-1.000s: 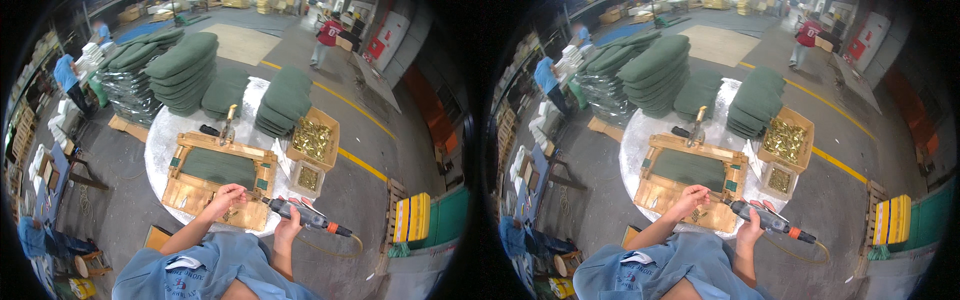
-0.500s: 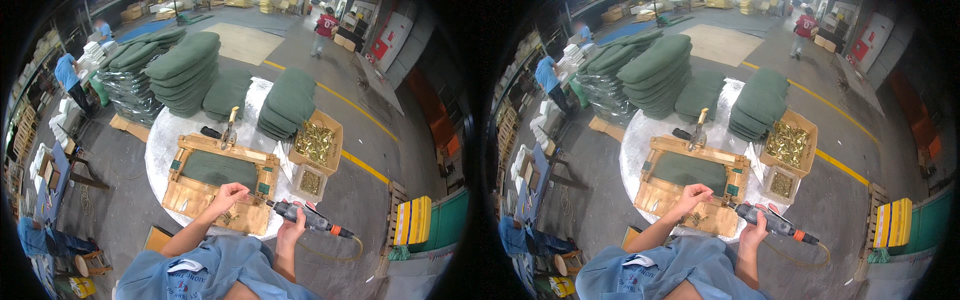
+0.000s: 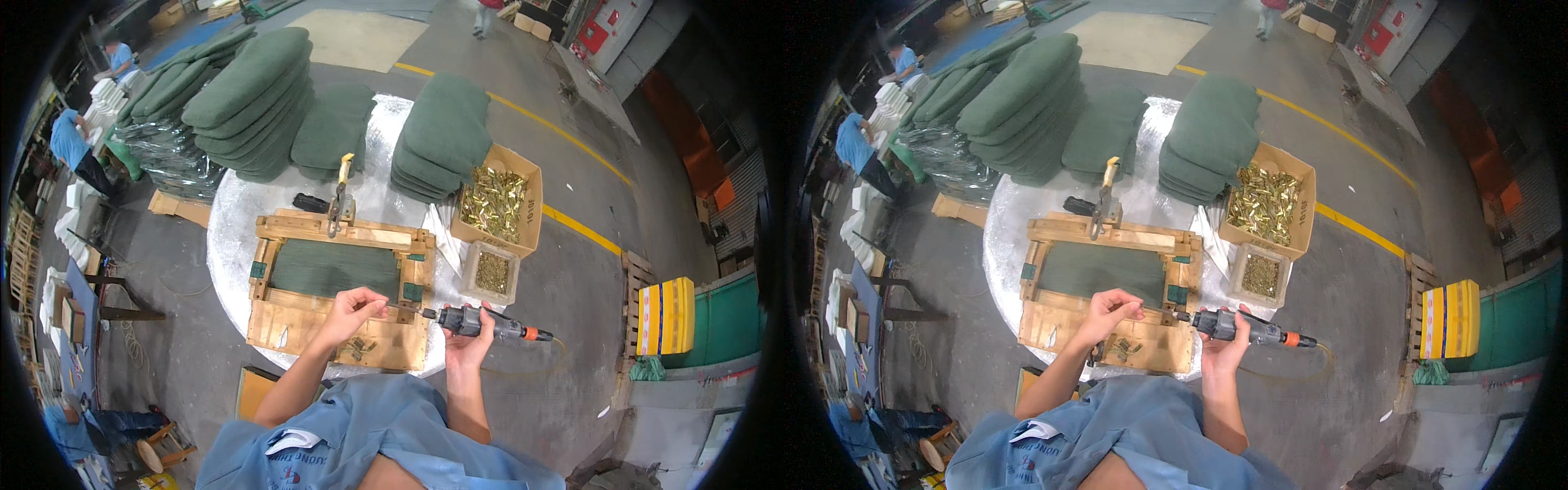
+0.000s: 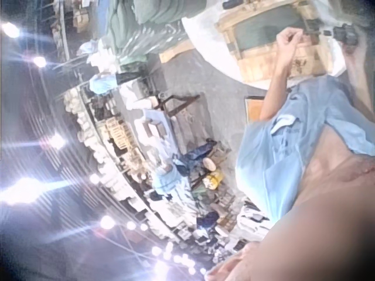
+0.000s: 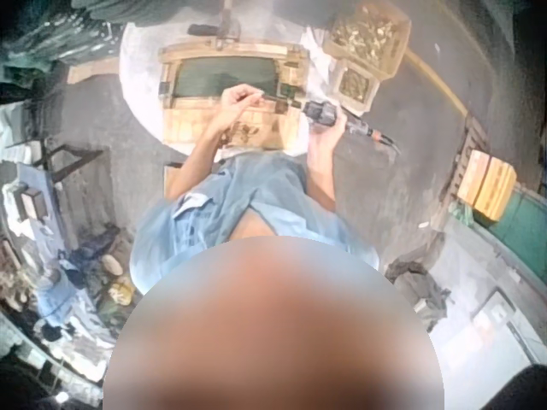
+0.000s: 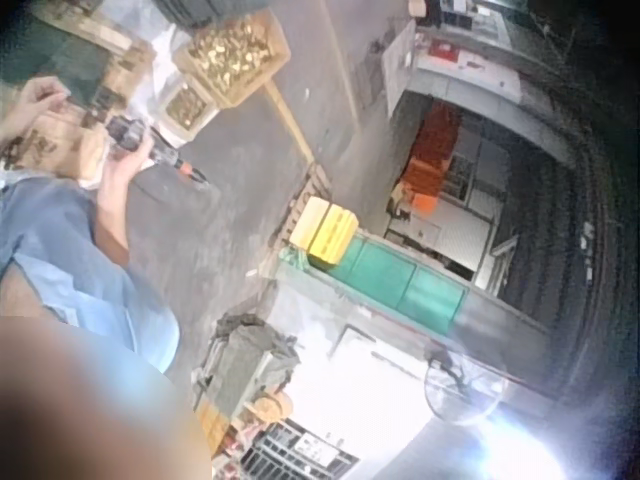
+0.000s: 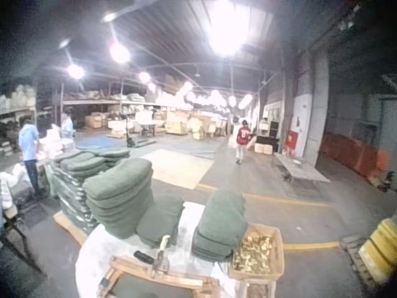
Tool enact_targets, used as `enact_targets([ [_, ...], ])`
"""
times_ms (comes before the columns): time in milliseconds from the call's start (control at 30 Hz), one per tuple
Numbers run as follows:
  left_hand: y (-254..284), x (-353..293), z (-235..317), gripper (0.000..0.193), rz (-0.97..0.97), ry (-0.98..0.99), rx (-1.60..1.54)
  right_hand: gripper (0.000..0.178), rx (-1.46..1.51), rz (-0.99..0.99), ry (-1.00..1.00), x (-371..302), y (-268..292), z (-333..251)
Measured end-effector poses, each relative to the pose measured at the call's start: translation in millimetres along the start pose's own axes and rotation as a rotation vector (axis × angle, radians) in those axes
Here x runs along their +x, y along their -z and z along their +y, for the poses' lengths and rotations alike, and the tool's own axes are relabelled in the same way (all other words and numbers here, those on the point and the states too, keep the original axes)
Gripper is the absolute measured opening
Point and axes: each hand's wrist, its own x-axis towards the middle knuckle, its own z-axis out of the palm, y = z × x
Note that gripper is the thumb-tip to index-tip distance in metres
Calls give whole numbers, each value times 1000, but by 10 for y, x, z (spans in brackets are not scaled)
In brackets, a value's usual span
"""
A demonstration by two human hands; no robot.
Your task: The person places a green cushion into a wooden frame, secures it with a clamp, and uses a pneumatic staple gun to attach the fabric to the frame. The person then removes the cushion and sets it aside.
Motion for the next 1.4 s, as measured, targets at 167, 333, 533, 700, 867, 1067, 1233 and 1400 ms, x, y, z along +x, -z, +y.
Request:
enact_targets([
  [167,135,74,-63,14,-15,73,-11,42,-13,-24,-76,160,43,74],
  [333,326,154,-152,23,10,175,-69,42,-92,-88,-78,304,-68,102],
  [533,884,456,-906,45,763,268,-569,61,-287,-301,372,563,-397,71],
  [700,1036,458,-1081,44,786,324,-348,60,-691,-555,605,901,-654,284],
  [867,918,558,-1000,42,862,312,-403,57,-894,-645,654,1125,-648,579],
  [1067,922,550,-891,41,846,353,-422,58,-969,-661,622,1283,-535,833],
  [1233,926,536,-912,42,835,352,-428,58,-990,-686,631,1324,-521,911],
  [1400,917,549,-888,43,850,373,-408,57,-1058,-724,669,1384,-552,897],
])
